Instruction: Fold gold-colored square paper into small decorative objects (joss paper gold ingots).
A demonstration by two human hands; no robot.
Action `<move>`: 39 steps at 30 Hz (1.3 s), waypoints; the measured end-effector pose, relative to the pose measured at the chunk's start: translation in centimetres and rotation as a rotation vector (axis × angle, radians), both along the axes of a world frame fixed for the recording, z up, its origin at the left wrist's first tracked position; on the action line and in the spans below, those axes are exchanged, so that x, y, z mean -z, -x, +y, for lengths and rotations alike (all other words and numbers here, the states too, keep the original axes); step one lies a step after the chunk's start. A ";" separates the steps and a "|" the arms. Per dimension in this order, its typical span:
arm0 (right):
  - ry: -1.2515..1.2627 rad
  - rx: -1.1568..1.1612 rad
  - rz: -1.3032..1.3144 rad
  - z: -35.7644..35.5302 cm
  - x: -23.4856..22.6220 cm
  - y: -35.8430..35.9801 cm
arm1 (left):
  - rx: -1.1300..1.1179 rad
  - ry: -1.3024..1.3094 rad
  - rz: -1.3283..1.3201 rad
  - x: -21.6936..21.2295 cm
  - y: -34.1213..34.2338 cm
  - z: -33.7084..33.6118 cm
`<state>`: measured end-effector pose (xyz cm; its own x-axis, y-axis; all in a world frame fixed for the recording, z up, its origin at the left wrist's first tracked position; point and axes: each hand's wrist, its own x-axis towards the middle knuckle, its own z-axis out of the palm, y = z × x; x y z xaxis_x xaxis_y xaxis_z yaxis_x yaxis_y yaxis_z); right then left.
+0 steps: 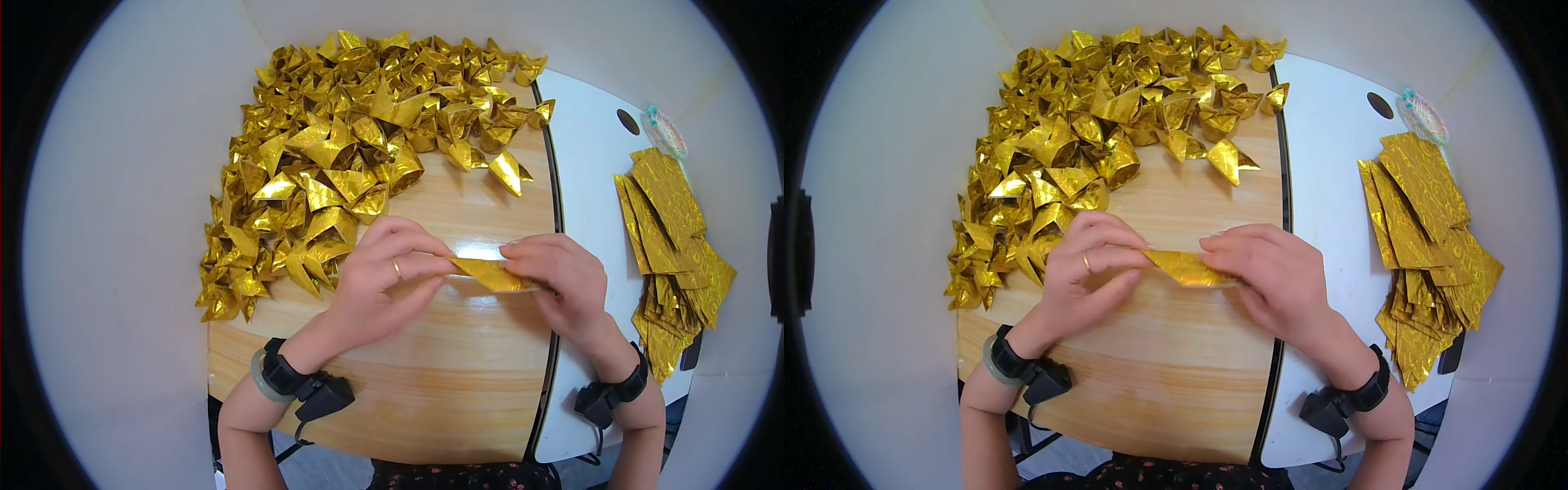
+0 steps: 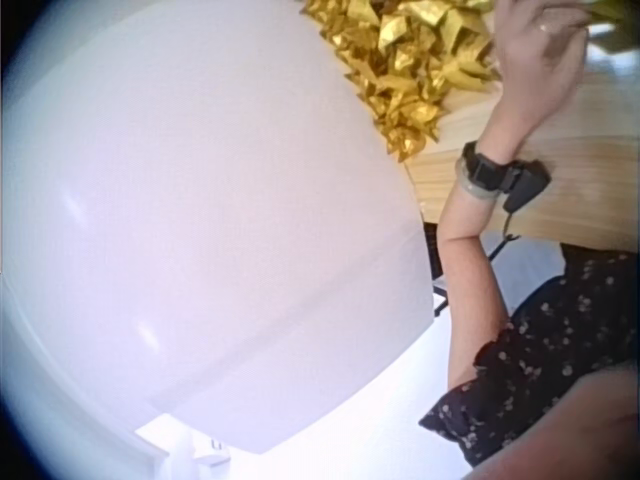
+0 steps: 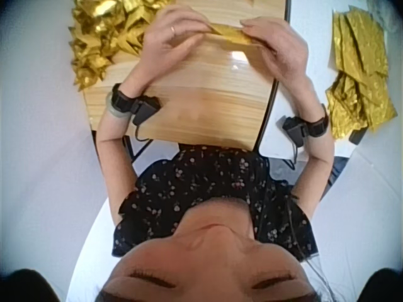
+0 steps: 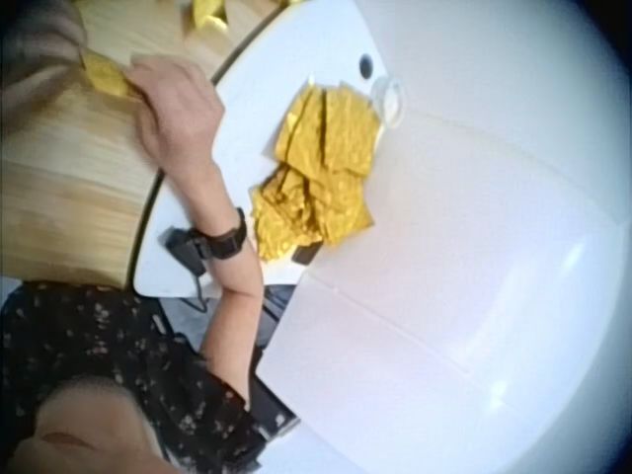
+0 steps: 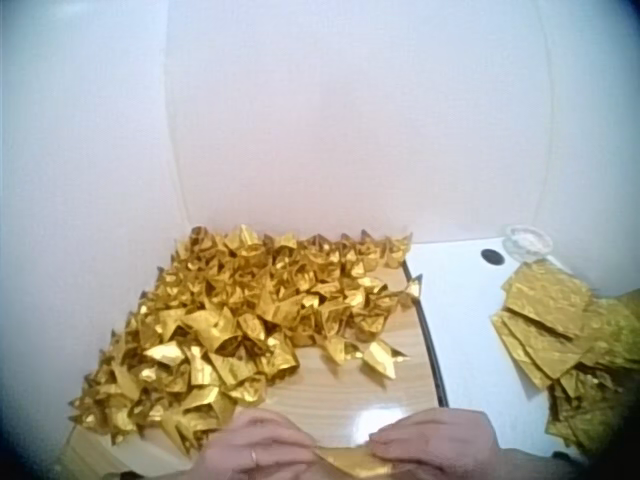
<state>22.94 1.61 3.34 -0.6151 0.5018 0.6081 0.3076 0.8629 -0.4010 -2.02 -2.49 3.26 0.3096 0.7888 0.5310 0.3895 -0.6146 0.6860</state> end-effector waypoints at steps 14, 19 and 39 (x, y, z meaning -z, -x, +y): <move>0.150 -0.130 -0.276 -0.1 1.0 0.4 | -0.023 -0.032 0.339 1.7 0.8 -0.1; 0.215 -0.136 -0.315 0.0 0.6 0.1 | 0.096 -0.067 0.391 2.0 0.7 -0.1; -0.009 -0.132 -0.520 -2.2 -0.5 -3.0 | 0.014 0.066 0.499 1.7 0.3 -0.9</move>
